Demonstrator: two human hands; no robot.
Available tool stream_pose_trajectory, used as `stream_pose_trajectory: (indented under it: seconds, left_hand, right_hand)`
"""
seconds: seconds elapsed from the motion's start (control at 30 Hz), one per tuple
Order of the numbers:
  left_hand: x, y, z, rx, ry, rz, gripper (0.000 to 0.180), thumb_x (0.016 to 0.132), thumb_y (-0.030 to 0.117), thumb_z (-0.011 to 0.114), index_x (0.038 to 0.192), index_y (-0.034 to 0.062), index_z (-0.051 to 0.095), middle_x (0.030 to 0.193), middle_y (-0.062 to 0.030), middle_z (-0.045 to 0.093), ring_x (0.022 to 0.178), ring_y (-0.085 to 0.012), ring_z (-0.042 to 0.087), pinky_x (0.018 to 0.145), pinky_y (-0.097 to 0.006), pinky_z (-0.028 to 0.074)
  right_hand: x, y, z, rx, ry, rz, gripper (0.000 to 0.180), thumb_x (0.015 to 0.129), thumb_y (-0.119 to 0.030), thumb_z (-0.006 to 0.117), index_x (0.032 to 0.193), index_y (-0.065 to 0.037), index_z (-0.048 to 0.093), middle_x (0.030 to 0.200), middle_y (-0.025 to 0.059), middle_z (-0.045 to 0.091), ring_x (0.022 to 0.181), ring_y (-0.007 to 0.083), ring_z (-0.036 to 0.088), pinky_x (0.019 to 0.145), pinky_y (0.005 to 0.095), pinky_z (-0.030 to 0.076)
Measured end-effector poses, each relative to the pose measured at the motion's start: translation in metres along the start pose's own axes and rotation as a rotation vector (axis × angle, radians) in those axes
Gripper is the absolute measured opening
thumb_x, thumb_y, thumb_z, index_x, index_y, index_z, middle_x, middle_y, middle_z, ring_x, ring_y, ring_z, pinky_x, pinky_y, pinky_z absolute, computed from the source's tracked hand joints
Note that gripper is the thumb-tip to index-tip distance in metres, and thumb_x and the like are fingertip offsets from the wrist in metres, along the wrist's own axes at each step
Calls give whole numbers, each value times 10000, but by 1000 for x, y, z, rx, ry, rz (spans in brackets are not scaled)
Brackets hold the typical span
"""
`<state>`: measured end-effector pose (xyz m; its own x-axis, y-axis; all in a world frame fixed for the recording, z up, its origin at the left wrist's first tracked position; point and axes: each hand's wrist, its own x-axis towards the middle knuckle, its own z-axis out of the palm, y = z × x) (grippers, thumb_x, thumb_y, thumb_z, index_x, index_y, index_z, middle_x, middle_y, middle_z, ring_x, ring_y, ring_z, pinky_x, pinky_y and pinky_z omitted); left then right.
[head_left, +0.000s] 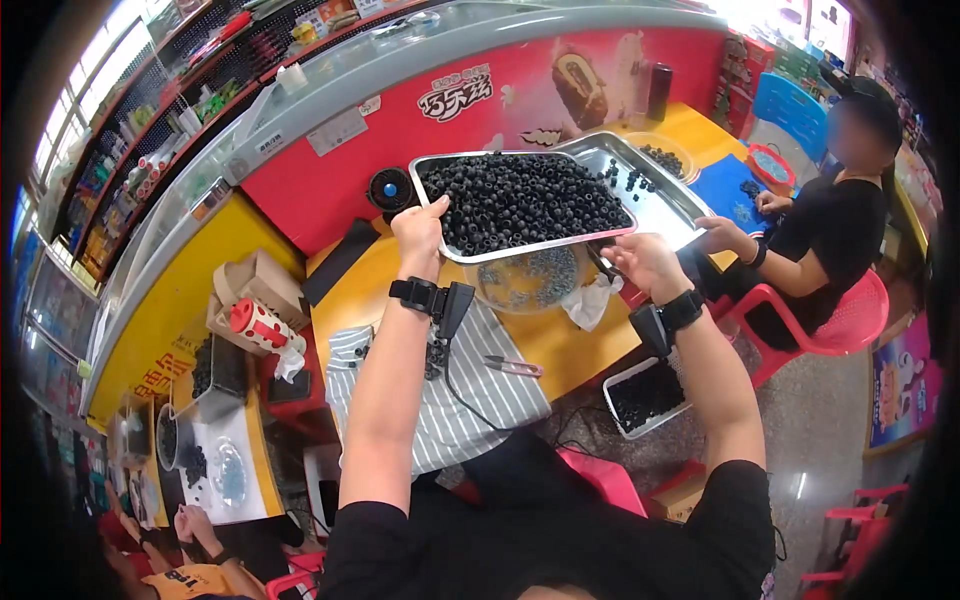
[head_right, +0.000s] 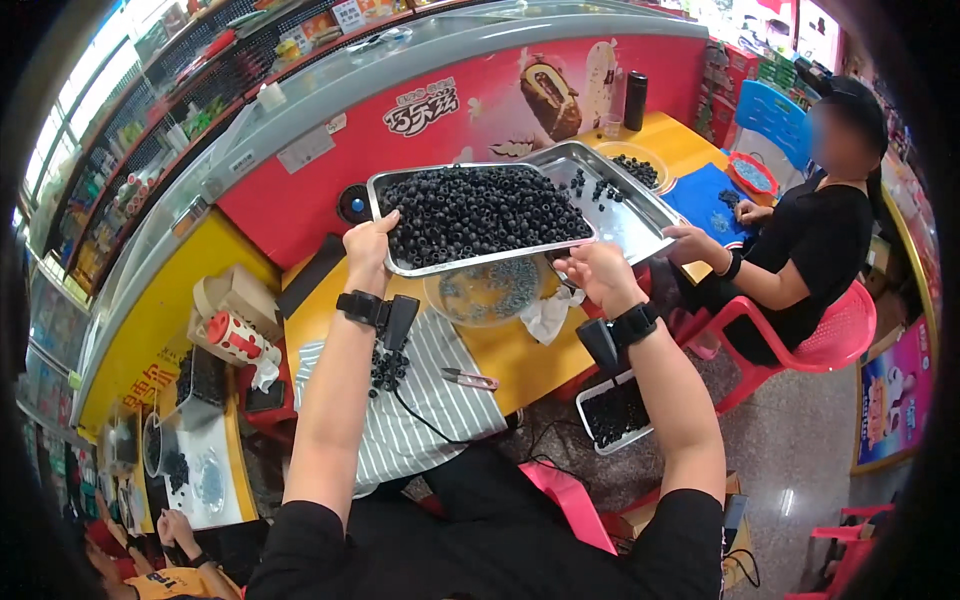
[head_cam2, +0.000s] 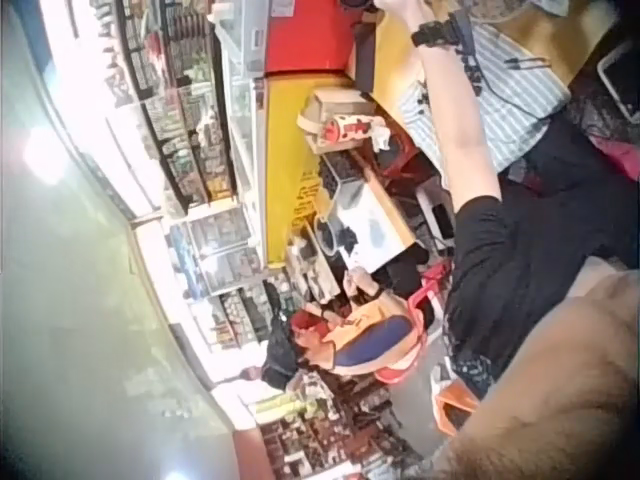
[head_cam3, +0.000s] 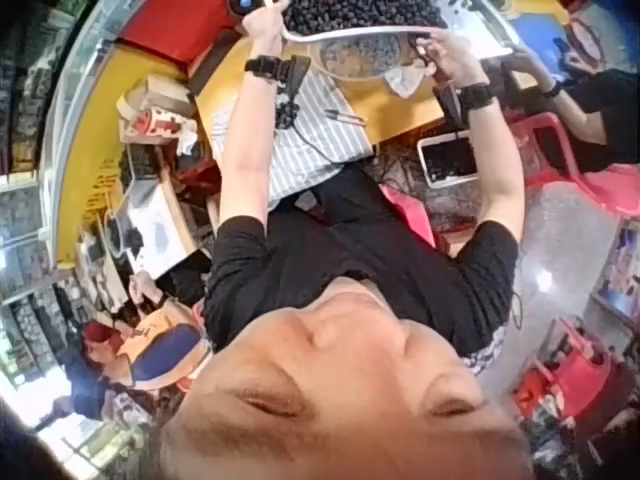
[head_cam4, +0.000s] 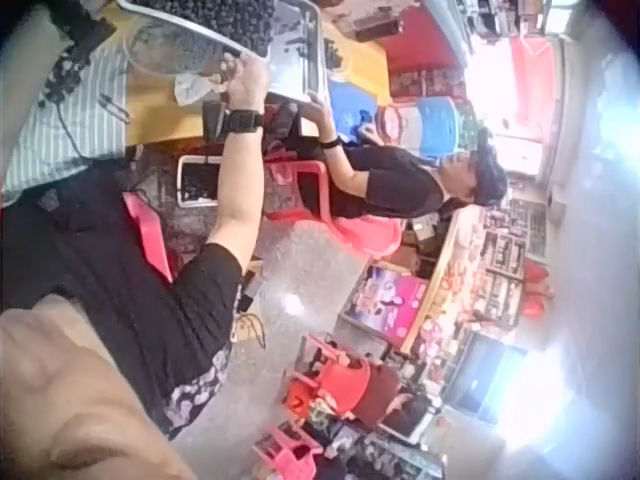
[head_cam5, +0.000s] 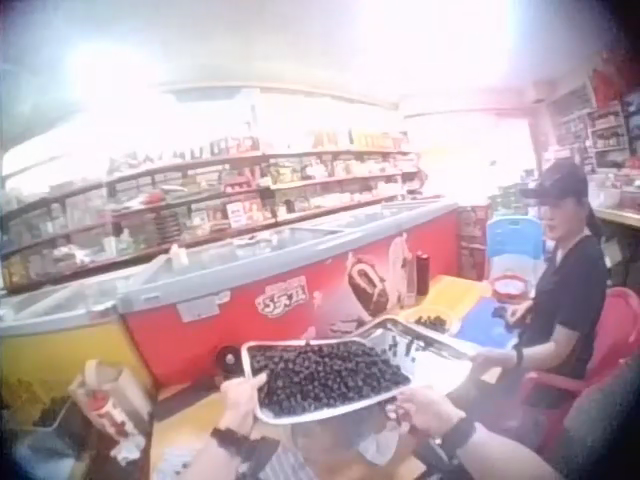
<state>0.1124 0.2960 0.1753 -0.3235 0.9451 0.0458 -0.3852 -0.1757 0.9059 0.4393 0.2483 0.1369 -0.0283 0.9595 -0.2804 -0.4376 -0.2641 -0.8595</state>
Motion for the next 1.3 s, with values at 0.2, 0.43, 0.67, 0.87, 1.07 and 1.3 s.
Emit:
stream_pose_trajectory:
  seconds: [0.2,0.43,0.67,0.87,1.07,1.3]
  left_hand:
    - [2,-10,-8,-56,21,-14,53,778,-44,685,772,-37,633,757,-85,655,616,-168,625,577,-315,514]
    - [-5,-4,-3,40,-1,60,18,779,-53,668,774,-47,651,767,-88,661,619,-173,628,583,-314,516]
    - [1,-16,-7,-10,-44,36,17,785,-52,660,782,-46,644,771,-97,663,627,-171,633,596,-303,524]
    - [-1,-18,2,-26,-59,16,59,790,-43,655,842,-70,644,806,-116,674,639,-178,642,605,-305,529]
    - [-5,-18,-2,-50,-78,1,68,788,-53,650,852,-75,644,825,-124,676,655,-184,648,621,-316,537]
    - [-5,-19,-7,-67,-76,-11,85,782,-62,646,866,-72,651,838,-121,676,669,-189,653,627,-322,541]
  right_hand:
    - [-3,-22,24,-548,-51,-460,199,866,-126,622,986,33,630,874,77,627,771,112,593,617,224,448]
    - [57,-18,133,-1514,8,-1115,347,790,-154,601,1133,-171,652,1155,97,590,1144,321,492,934,504,385]
    - [66,-25,112,-1883,-136,-703,442,730,-232,623,1172,-222,623,1220,86,526,1233,336,402,915,623,353]
    - [74,-26,86,-1947,-92,-594,468,759,-181,605,1220,-262,590,1248,89,506,1231,361,404,917,625,381]
    - [76,-34,73,-2013,-34,-581,443,802,-121,578,1220,-268,594,1253,91,504,1243,349,405,922,605,392]
    - [86,-37,57,-1942,4,-547,410,806,-119,574,1189,-263,607,1248,92,504,1232,347,421,915,592,422]
